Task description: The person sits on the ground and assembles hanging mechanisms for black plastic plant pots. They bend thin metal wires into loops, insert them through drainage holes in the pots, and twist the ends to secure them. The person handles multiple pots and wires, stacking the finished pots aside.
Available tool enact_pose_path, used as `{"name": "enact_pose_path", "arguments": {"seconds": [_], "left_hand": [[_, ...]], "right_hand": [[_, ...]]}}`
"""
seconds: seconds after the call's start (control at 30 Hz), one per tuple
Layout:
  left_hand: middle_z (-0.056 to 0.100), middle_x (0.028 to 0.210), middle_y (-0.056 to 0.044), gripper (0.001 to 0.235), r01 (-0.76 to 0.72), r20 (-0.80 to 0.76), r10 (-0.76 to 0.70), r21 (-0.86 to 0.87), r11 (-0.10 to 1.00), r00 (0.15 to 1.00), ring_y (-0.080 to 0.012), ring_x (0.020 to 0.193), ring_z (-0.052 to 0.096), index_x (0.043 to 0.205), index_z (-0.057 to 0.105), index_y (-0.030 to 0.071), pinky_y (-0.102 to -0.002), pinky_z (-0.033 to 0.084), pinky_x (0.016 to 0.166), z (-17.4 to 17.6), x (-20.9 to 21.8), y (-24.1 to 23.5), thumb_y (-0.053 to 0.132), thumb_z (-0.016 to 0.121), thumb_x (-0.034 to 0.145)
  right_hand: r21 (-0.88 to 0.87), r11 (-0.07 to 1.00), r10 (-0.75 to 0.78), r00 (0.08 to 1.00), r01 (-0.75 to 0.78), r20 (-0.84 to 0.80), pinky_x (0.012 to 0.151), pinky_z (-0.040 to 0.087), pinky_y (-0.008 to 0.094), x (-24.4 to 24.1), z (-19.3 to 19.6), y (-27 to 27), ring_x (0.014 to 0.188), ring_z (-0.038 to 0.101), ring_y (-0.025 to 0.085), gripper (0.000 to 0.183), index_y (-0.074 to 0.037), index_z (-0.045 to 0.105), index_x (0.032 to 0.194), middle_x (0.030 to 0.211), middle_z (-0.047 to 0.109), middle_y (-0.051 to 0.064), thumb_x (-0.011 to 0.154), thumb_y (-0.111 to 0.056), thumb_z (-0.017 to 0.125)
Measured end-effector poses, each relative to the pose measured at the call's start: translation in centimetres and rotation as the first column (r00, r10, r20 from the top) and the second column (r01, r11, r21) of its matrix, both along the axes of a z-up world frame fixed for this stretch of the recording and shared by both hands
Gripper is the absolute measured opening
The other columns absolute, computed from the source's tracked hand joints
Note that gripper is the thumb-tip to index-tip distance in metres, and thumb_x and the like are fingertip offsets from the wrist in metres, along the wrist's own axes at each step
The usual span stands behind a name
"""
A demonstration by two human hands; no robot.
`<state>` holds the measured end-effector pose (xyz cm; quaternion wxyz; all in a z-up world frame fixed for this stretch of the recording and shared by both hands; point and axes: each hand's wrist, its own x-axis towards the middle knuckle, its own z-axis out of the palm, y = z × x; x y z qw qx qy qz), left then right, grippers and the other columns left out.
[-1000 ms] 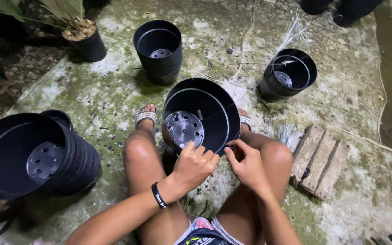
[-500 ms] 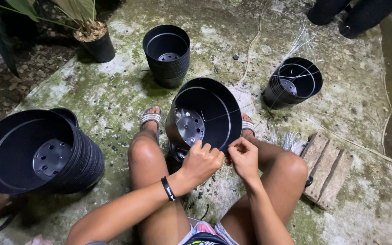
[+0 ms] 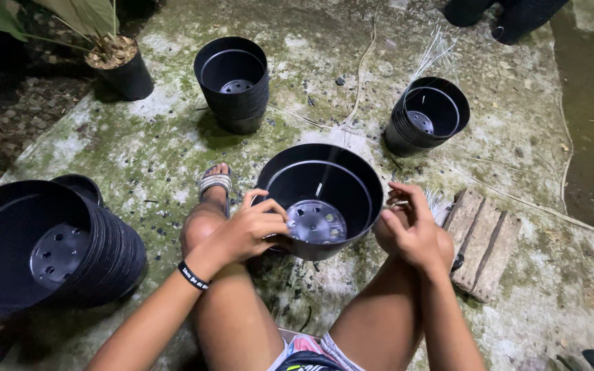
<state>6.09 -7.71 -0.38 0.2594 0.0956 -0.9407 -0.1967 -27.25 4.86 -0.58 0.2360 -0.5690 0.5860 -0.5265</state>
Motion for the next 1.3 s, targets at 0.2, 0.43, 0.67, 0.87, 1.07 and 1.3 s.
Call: {"name": "enact_pose_path", "arguments": {"seconds": [0.2,0.43,0.67,0.87,1.07,1.3], "left_hand": [[0.07,0.095,0.001,0.036,0.153,-0.016,-0.152,0.036,0.988,0.988,-0.0257,0.126,0.06,0.095,0.072,0.014,-0.061,0.023,0.116,1.3,1.7,0.4,0.001,0.077,0.062],[0.07,0.104,-0.001,0.033,0.142,0.083,-0.139,-0.036,0.989,0.987,-0.0282,0.136,0.054,0.097,0.072,0.013,-0.066,0.021,0.121,1.7,3.3,-0.7,0.004,0.078,0.065],[0.053,0.153,-0.013,0.044,-0.287,-0.026,0.307,0.288,0.914,0.951,-0.0325,0.145,0.046,0.142,0.058,0.008,-0.055,0.023,0.121,2.8,1.9,-3.3,0.022,0.057,0.1],[0.062,0.144,-0.016,0.049,-0.149,-0.268,0.375,0.602,0.784,0.887,-0.0267,0.124,0.059,0.145,0.045,-0.001,-0.039,0.047,0.106,3.9,-4.2,-5.1,0.033,0.042,0.111],[0.074,0.105,-0.019,0.034,0.209,-0.514,0.337,0.74,0.639,0.789,-0.0274,0.111,0.074,0.097,0.048,0.003,-0.035,0.058,0.095,2.6,-8.5,-8.5,0.027,0.035,0.117],[0.064,0.075,-0.009,0.036,0.185,-0.491,0.414,0.786,0.59,0.767,-0.0285,0.088,0.079,0.089,0.041,0.007,-0.033,0.063,0.071,-0.1,-8.8,-12.0,0.029,0.03,0.115]], "right_hand": [[-0.232,0.958,0.066,0.915,-0.17,-0.398,0.119,0.035,0.049,0.0,3.5,1.2,0.144,0.041,0.035,0.081,-0.005,0.052,0.14,0.151,0.042,0.019,0.075,-0.043,0.084],[-0.104,0.843,0.277,0.593,-0.527,-0.756,0.111,0.035,0.058,1.3,7.0,0.6,0.112,0.06,0.029,0.039,-0.008,0.063,0.078,0.103,0.069,0.007,0.071,-0.038,0.086],[-0.156,0.826,0.277,0.631,-0.542,-0.725,0.087,0.048,0.042,6.0,3.0,-0.2,0.07,0.056,0.024,0.043,-0.009,0.054,0.07,0.069,0.051,0.005,0.08,-0.036,0.086],[-0.037,0.784,0.367,0.511,-0.62,-0.777,0.078,0.046,0.04,8.7,0.4,-0.7,0.07,0.057,0.025,0.04,-0.009,0.054,0.075,0.071,0.054,0.005,0.085,-0.038,0.08],[0.033,0.808,0.362,0.452,-0.588,-0.815,0.065,0.045,0.037,8.8,-1.4,-0.2,0.062,0.057,0.024,0.038,-0.01,0.056,0.075,0.067,0.055,0.004,0.088,-0.04,0.076],[0.039,0.829,0.309,0.399,-0.558,-0.863,0.061,0.046,0.035,9.7,-2.6,0.5,0.056,0.058,0.022,0.037,-0.013,0.057,0.074,0.062,0.055,0.002,0.091,-0.041,0.073]]}}
